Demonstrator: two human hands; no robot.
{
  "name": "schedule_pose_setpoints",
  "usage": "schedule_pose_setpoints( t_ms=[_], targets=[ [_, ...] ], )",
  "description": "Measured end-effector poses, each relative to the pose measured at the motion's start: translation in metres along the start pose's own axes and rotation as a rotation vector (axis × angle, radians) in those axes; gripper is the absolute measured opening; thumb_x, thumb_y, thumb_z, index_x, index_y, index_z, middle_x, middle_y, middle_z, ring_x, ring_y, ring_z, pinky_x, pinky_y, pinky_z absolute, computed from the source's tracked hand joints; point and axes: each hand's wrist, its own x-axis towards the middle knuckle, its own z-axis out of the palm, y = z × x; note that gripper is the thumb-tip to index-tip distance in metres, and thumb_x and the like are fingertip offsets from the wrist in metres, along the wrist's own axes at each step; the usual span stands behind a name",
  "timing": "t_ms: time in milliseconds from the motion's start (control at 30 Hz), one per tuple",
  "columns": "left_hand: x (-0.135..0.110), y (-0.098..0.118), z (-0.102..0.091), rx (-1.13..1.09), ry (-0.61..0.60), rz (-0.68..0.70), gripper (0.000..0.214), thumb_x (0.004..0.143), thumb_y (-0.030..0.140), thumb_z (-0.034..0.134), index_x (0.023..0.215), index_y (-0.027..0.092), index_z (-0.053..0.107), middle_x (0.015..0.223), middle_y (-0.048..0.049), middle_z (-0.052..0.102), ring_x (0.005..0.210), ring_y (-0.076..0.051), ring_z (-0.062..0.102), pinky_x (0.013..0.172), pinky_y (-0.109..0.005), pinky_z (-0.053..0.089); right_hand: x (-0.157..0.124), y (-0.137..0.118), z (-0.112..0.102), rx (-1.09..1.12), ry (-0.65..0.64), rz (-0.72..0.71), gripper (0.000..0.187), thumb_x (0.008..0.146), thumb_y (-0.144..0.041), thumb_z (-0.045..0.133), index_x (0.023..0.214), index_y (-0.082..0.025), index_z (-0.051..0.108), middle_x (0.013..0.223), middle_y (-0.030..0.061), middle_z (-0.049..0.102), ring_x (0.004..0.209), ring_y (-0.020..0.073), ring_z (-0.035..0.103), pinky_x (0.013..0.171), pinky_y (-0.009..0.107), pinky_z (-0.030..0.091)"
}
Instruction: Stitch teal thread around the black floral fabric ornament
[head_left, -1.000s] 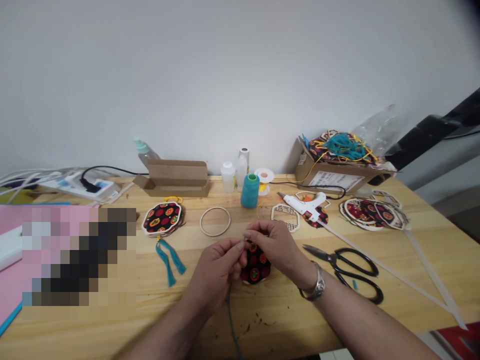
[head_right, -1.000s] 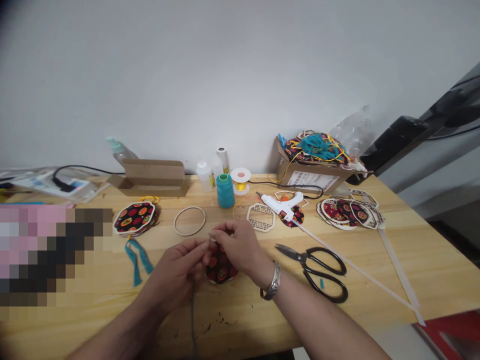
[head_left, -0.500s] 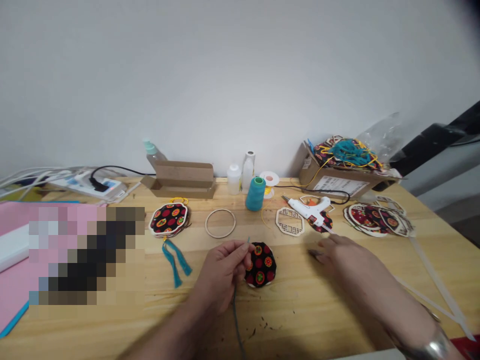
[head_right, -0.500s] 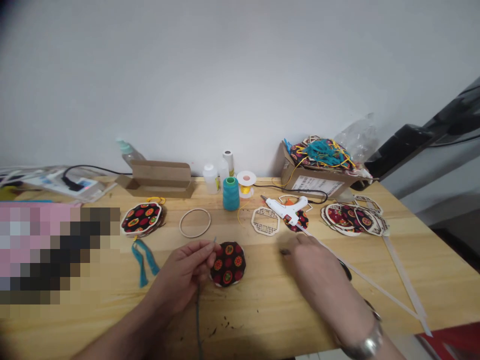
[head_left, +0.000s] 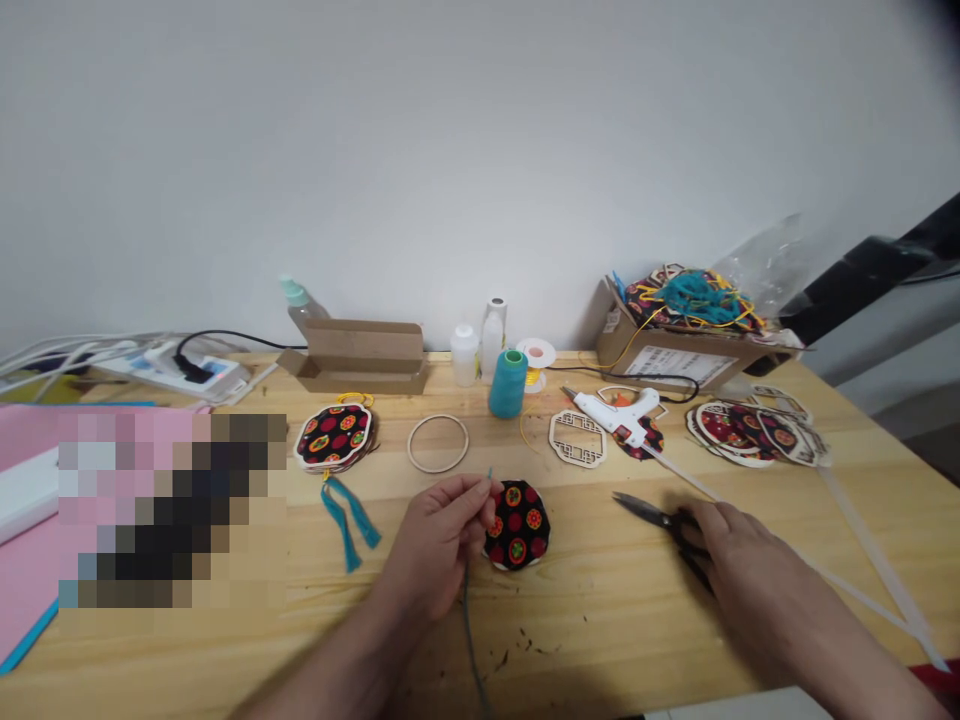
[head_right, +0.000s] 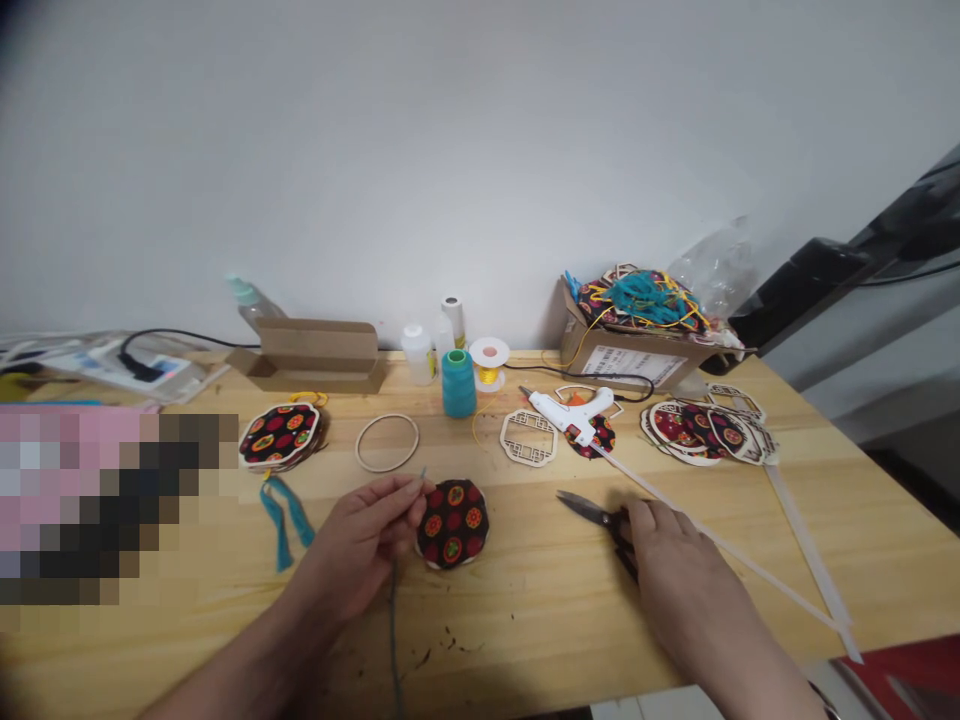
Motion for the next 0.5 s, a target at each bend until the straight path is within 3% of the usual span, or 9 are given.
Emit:
schedule_pose_setpoints(
  t_ms=[267,367,500],
  targets=[
    [0.0,-0.001,0.0,0.001,-0.011,0.005,0.018,0.069,0.027,0.065,0.071,0.009,0.065,0.051,0.0023,0.049,0.038,0.0,0.026,0.038,-0.016,0.014,-0.005,0.0,0.001,0.026,-0.058,0.093,0.023,0.075,-0.01,0.04,0.092,-0.012,0.057,0.09,0.0139,0.059,0.081,0.0255,0.057,0.072,0.038,0.046],
    [-0.001,-0.001,0.001,0.002,-0.014,0.001,0.018,0.069,0.027,0.065,0.071,0.009,0.065,0.051,0.0027,0.049,0.038,0.0,0.026,0.038,-0.016,0.014,-0.003,-0.003,-0.011,0.161,-0.128,0.137,0.023,0.071,-0.013,0.043,0.091,-0.014,0.056,0.092,0.012,0.058,0.078,0.0232,0.058,0.071,0.035,0.045],
    [-0.002,-0.001,0.001,0.004,-0.006,-0.007,0.017,0.069,0.027,0.065,0.07,0.01,0.065,0.05,0.0029,0.049,0.037,0.001,0.025,0.037,-0.015,0.014,0.005,-0.018,-0.029,0.467,-0.216,0.062,0.021,0.073,-0.019,0.046,0.092,-0.017,0.053,0.088,0.0065,0.057,0.077,0.0189,0.055,0.068,0.029,0.043]
  ],
)
